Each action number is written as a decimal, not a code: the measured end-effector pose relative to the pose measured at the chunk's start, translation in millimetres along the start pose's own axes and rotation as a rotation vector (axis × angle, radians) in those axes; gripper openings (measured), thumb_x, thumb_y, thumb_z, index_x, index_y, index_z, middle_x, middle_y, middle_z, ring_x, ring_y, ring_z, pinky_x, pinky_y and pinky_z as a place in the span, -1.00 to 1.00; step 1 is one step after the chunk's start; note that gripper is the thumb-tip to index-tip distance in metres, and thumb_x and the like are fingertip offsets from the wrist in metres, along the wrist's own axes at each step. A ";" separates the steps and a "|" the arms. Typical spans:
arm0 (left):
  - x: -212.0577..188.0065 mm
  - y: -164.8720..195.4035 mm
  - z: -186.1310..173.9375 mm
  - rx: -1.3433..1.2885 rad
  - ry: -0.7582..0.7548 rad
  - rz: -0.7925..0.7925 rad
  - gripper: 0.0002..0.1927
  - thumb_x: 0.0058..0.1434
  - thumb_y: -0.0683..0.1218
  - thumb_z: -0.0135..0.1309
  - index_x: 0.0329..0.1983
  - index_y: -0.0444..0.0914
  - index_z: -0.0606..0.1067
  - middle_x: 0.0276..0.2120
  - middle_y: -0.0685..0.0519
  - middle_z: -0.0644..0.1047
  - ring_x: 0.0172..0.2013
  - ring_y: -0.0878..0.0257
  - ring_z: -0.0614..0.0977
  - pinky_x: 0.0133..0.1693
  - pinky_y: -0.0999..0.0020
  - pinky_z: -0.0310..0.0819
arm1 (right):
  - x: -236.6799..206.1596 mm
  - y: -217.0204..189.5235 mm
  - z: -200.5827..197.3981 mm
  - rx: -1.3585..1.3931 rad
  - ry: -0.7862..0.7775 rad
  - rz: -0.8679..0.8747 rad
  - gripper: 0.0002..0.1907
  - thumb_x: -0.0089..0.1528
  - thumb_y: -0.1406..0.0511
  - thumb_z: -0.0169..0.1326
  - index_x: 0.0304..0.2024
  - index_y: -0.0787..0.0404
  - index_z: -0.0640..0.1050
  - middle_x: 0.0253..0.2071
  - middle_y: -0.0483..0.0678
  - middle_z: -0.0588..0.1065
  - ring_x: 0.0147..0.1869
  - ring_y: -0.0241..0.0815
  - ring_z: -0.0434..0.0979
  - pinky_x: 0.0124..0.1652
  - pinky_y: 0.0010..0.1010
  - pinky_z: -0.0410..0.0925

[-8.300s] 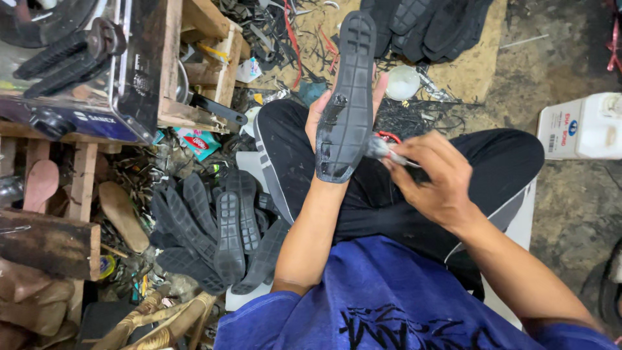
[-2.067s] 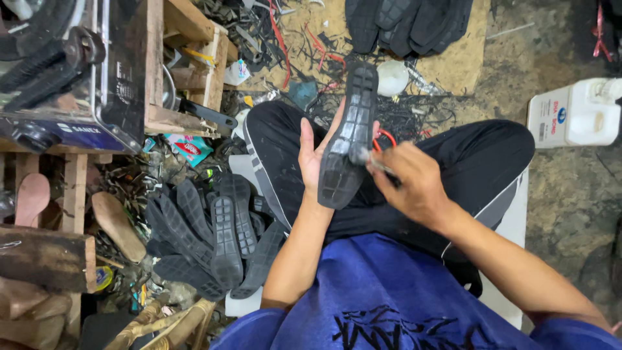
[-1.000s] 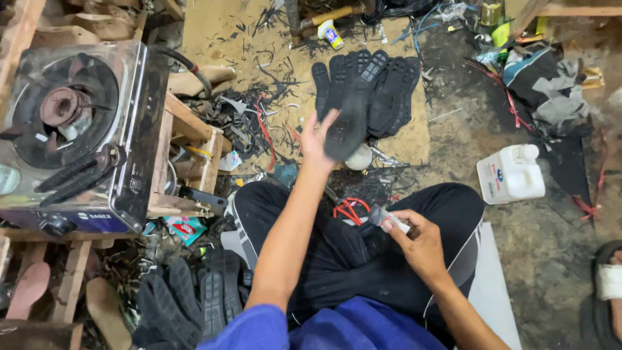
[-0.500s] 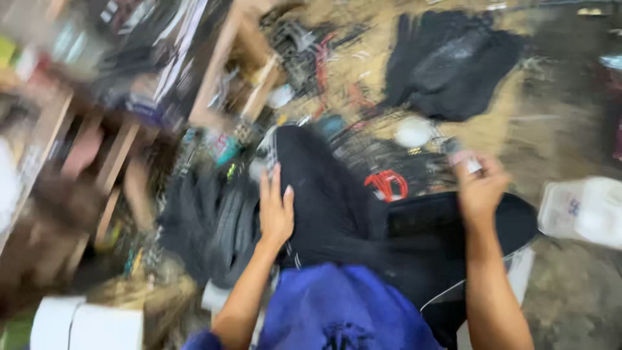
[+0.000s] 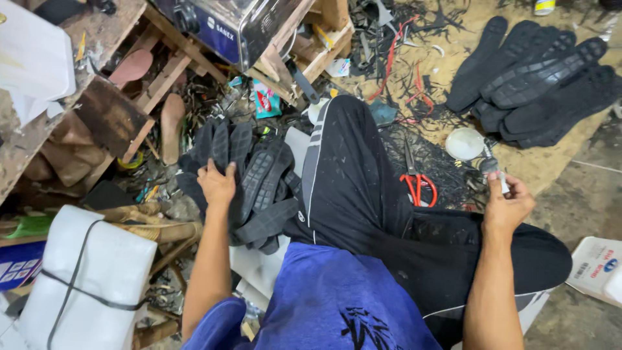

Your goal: The person sits cross-legged on the floor and repeatedly applies a liquid adhesive to the bottom of black shoe soles using a brush. They dip the brush into a small container and coat each sole before placing it aside.

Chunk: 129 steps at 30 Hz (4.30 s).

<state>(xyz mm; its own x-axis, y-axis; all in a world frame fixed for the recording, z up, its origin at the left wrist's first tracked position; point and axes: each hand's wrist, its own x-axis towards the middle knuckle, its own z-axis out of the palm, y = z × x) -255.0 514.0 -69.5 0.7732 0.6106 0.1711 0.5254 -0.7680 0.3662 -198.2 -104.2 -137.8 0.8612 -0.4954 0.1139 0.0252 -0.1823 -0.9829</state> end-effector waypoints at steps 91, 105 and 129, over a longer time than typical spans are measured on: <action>-130.9 354.0 58.3 -2.352 -2.078 -0.605 -0.46 0.58 0.03 -0.29 0.56 -0.24 0.17 0.39 -0.25 0.35 0.42 -0.17 0.33 0.25 -0.08 0.45 | -89.0 -259.8 75.8 -0.542 -0.211 -0.664 -0.76 0.08 0.38 0.35 -0.21 0.22 0.61 -0.30 -0.06 0.54 -0.25 -0.04 0.50 -0.14 -0.23 0.23; -107.1 360.5 68.7 -2.528 -1.754 -0.616 -0.55 0.57 -0.06 -0.21 0.34 -0.47 0.36 0.27 -0.25 0.46 0.30 -0.07 0.49 0.49 -0.01 0.17 | -94.5 -261.9 66.4 -0.594 -0.260 -0.700 -0.73 0.05 0.39 0.38 -0.22 0.19 0.61 -0.36 -0.11 0.53 -0.31 -0.13 0.48 -0.14 -0.22 0.22; -97.8 365.3 17.4 -2.538 -2.071 -0.658 -0.36 0.59 0.11 -0.22 0.53 -0.41 0.16 0.47 -0.25 0.22 0.50 -0.22 0.12 0.52 -0.01 -0.11 | -107.2 -256.3 70.5 -0.539 -0.149 -0.716 -0.73 0.04 0.47 0.36 -0.23 0.26 0.59 -0.28 -0.01 0.57 -0.24 -0.04 0.51 -0.14 -0.24 0.25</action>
<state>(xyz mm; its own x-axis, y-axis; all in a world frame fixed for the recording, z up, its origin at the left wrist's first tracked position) -132.5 170.3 31.6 0.6975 -0.6805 0.2246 0.7147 0.6381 -0.2863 -261.1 55.6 91.7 0.7887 -0.0025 0.6148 0.3709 -0.7956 -0.4790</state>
